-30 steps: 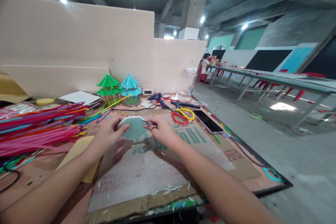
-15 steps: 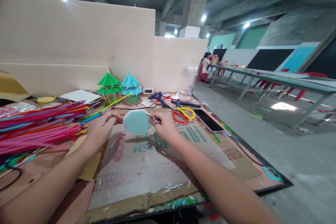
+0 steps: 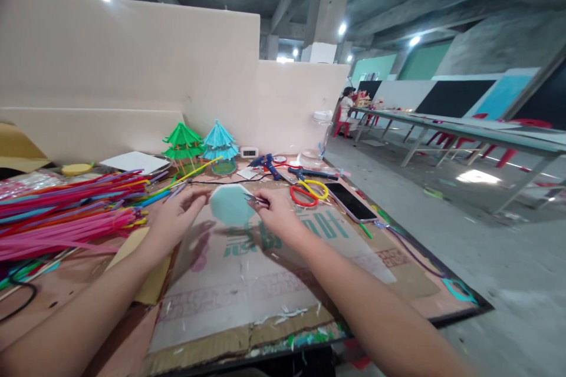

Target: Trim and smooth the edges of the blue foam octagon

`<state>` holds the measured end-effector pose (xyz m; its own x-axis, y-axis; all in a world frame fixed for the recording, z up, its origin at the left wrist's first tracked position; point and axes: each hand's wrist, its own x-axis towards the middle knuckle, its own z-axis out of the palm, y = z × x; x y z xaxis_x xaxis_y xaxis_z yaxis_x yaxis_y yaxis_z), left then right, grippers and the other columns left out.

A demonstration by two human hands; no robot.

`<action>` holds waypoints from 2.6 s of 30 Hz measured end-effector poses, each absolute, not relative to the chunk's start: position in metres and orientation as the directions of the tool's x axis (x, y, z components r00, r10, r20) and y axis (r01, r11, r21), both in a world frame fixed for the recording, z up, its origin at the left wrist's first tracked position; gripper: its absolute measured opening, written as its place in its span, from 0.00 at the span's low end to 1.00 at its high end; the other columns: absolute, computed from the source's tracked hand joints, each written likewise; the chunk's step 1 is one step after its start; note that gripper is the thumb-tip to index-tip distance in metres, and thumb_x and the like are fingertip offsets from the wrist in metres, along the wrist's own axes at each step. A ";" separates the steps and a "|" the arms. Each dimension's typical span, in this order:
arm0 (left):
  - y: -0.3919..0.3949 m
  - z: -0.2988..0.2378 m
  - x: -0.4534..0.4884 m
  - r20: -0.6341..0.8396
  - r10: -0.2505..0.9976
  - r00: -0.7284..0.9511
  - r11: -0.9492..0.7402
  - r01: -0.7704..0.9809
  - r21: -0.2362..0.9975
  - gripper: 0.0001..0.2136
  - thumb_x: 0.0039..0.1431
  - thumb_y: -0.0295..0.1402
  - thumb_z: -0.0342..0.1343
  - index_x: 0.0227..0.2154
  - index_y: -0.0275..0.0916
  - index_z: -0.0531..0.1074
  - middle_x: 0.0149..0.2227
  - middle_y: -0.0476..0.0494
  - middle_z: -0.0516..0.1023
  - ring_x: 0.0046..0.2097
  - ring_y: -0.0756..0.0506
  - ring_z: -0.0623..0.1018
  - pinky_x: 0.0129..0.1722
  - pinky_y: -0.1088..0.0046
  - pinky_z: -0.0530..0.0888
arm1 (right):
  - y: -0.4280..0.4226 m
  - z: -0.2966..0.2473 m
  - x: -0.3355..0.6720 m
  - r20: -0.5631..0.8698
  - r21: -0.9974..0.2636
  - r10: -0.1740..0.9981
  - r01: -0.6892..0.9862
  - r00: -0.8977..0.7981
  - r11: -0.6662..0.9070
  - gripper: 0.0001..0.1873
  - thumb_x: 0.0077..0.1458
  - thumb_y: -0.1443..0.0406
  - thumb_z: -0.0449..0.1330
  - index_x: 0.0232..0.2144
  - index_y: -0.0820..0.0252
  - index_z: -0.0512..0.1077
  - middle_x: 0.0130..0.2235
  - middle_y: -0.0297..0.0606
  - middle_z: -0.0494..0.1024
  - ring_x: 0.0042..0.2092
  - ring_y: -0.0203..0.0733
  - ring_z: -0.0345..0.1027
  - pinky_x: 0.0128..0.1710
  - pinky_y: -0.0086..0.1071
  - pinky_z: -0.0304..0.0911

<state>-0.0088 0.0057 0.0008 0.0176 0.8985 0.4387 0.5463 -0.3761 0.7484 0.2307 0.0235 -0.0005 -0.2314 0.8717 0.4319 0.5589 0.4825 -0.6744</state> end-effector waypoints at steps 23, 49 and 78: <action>-0.002 0.003 0.001 0.423 0.889 0.176 -0.435 0.609 0.663 0.11 0.61 0.41 0.51 0.31 0.38 0.72 0.25 0.51 0.72 0.28 0.48 0.70 0.26 0.74 0.63 | 0.016 0.004 0.231 0.568 -0.624 0.799 0.532 -0.195 0.573 0.19 0.63 0.56 0.53 0.50 0.59 0.70 0.48 0.45 0.76 0.49 0.46 0.70 0.48 0.39 0.64; -0.002 -0.002 -0.002 0.469 0.868 0.166 -0.443 0.685 0.579 0.12 0.59 0.37 0.56 0.44 0.43 0.77 0.39 0.47 0.82 0.39 0.43 0.77 0.36 0.71 0.67 | 0.009 0.007 0.231 0.673 -0.308 0.632 0.632 -0.384 0.712 0.15 0.64 0.58 0.55 0.46 0.58 0.76 0.39 0.43 0.78 0.44 0.47 0.69 0.45 0.38 0.62; -0.005 0.003 -0.001 0.490 0.841 0.229 -0.493 0.697 0.520 0.11 0.59 0.33 0.55 0.43 0.42 0.77 0.40 0.47 0.82 0.41 0.43 0.77 0.38 0.71 0.69 | 0.013 0.003 0.232 0.667 -0.302 0.632 0.631 -0.395 0.714 0.13 0.64 0.60 0.56 0.41 0.59 0.77 0.35 0.41 0.80 0.38 0.44 0.71 0.38 0.36 0.63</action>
<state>-0.0012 -0.0051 0.0028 0.2288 0.8412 0.4899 0.6975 -0.4927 0.5203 0.2315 0.0133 0.0031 -0.3951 0.6315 0.6671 0.6312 0.7143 -0.3024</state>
